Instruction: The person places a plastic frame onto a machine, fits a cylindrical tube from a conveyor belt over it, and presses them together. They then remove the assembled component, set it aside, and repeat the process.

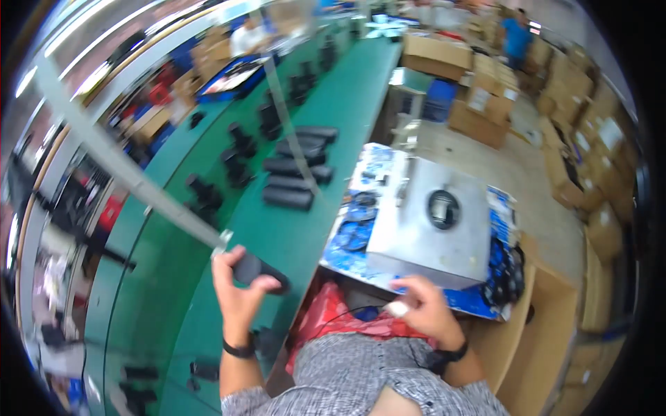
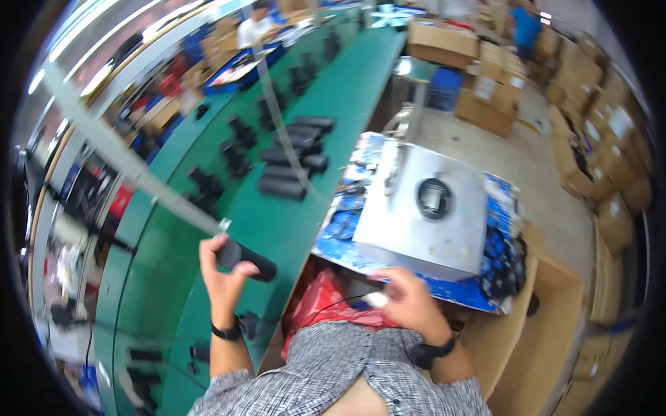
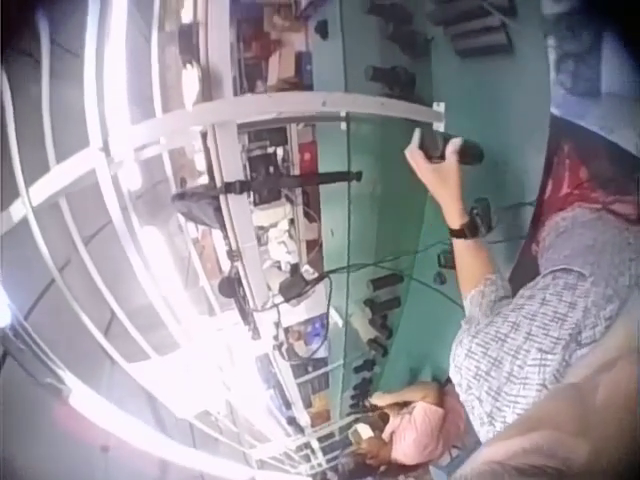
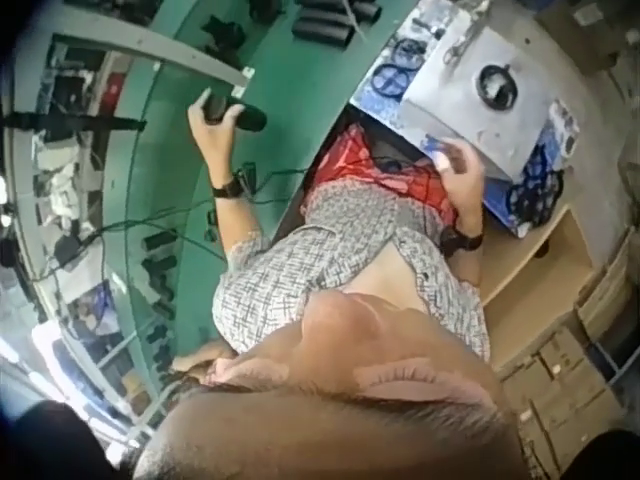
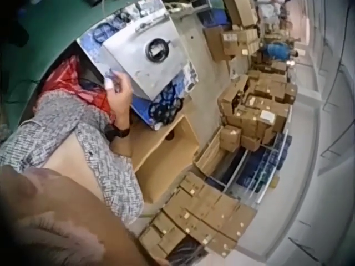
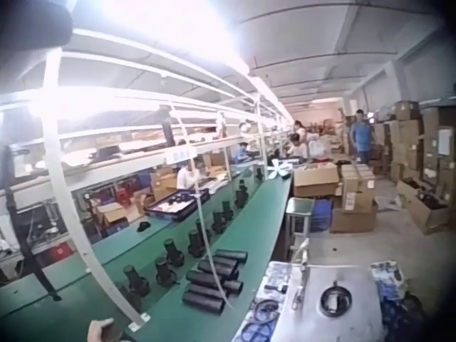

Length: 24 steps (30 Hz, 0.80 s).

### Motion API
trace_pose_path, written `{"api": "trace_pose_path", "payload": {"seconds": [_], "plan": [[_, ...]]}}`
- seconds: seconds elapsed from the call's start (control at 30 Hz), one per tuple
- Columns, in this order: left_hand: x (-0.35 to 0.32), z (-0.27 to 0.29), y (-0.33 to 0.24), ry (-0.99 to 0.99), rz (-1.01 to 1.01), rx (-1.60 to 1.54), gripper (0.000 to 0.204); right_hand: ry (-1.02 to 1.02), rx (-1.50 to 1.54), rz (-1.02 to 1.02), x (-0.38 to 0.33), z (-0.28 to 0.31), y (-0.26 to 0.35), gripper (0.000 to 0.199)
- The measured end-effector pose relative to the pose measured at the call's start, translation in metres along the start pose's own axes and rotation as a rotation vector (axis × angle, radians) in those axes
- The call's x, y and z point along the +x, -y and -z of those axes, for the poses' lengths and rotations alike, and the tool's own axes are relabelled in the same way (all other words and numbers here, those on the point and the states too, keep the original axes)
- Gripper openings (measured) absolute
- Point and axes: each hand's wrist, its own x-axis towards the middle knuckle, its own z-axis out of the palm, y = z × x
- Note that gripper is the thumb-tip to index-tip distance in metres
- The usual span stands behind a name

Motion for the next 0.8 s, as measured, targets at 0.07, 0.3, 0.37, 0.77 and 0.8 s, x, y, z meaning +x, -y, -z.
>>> {"api": "trace_pose_path", "payload": {"seconds": [0.07,0.3,0.37,0.77,0.8], "plan": [[-0.010,-0.056,-0.049,0.129,-0.102,-0.179,0.088,0.053,-0.064,0.034,0.016,-0.020,0.025,0.077],[-0.014,-0.168,-0.136,0.277,-0.167,-0.591,0.091,-0.479,-0.405,0.257,0.049,0.027,0.023,0.066],[-0.009,-0.191,-0.117,0.351,-0.069,-0.651,0.067,-0.609,0.095,0.304,0.079,0.061,-0.007,0.049],[-0.018,-0.232,-0.056,0.485,-0.274,-0.370,0.042,-0.633,-0.186,0.043,0.132,0.119,-0.048,0.075],[-0.018,-0.231,-0.057,0.483,-0.288,-0.366,0.043,-0.635,-0.252,-0.013,0.133,0.118,-0.044,0.076]]}}
